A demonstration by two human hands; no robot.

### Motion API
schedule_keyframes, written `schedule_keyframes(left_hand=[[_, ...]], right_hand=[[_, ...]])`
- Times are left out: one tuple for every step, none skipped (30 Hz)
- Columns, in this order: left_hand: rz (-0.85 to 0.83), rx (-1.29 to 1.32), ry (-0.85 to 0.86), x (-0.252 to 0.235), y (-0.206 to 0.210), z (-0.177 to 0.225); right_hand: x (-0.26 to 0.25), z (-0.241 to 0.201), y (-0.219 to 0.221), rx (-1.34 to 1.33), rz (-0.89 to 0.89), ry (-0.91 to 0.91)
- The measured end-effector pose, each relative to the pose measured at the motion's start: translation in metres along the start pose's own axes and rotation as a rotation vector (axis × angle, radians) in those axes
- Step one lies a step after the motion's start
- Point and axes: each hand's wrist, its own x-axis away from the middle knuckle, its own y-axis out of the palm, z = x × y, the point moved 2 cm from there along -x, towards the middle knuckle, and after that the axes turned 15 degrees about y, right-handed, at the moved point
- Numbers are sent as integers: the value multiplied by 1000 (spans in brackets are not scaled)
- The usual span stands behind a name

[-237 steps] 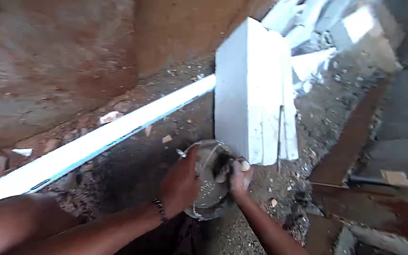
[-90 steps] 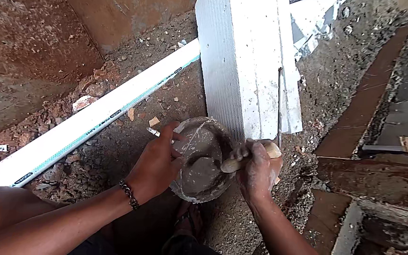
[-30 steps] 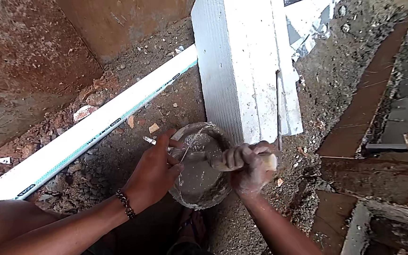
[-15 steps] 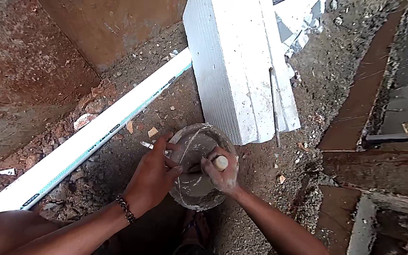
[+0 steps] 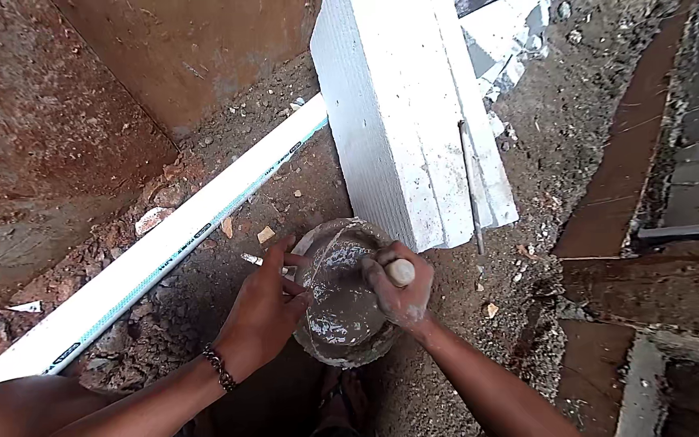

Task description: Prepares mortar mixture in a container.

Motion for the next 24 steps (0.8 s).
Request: schedule_keyframes(left_hand=[[3, 3, 4, 0, 0, -1], [3, 2, 7, -2, 0, -1], [-3, 2, 2, -3, 0, -1], [-7, 2, -1, -4, 1, 0], [-10, 3, 1, -5, 3, 1], [-11, 5, 3, -5, 3, 3], [-9, 7, 6, -4, 4, 4], [-6, 9, 9, -3, 4, 5], [1, 11, 11, -2, 4, 4], [8, 13, 17, -1, 3, 2], [11, 15, 18, 0, 2, 0], [9, 10, 17, 0, 2, -3], [8, 7, 12, 0, 2, -3], [3, 3, 8, -2, 2, -2], [-5, 4, 3, -3, 3, -1], [-14, 5, -2, -3, 4, 2], [-19, 7, 0, -3, 4, 4], [-19, 10, 5, -2, 5, 5], [-11, 14, 18, -1, 5, 5], [0, 17, 33, -1, 5, 3], [8, 16, 41, -1, 5, 1], [8, 18, 35, -1, 4, 0], [3, 22, 20, -1, 3, -1], [0, 25, 8, -1, 3, -2]], right_hand=[[-1, -6, -4, -126, 23, -74], [-2, -10, -5, -239, 29, -130], [1, -9, -4, -329, 5, -149], [5, -5, 0, -363, -31, -127], [9, 3, 5, -326, -69, -72], [12, 11, 12, -224, -103, 8], [13, 17, 16, -87, -123, 83], [12, 17, 17, 25, -119, 122], [10, 12, 13, 76, -98, 117], [8, 3, 6, 56, -70, 71], [7, -6, -1, -23, -38, -6], [5, -13, -8, -125, -18, -92], [3, -16, -11, -206, 2, -167], [2, -15, -12, -236, 19, -213], [3, -7, -10, -225, 22, -217], [6, 6, -5, -175, 17, -172], [9, 19, 1, -99, 17, -81], [11, 29, 6, -28, 17, 35], [12, 33, 8, -18, 14, 140], [11, 32, 8, -86, 22, 202], [8, 25, 5, -210, 36, 217], [5, 13, 1, -347, 56, 201], [0, 2, -4, -466, 80, 155], [-5, -8, -7, -539, 100, 78]])
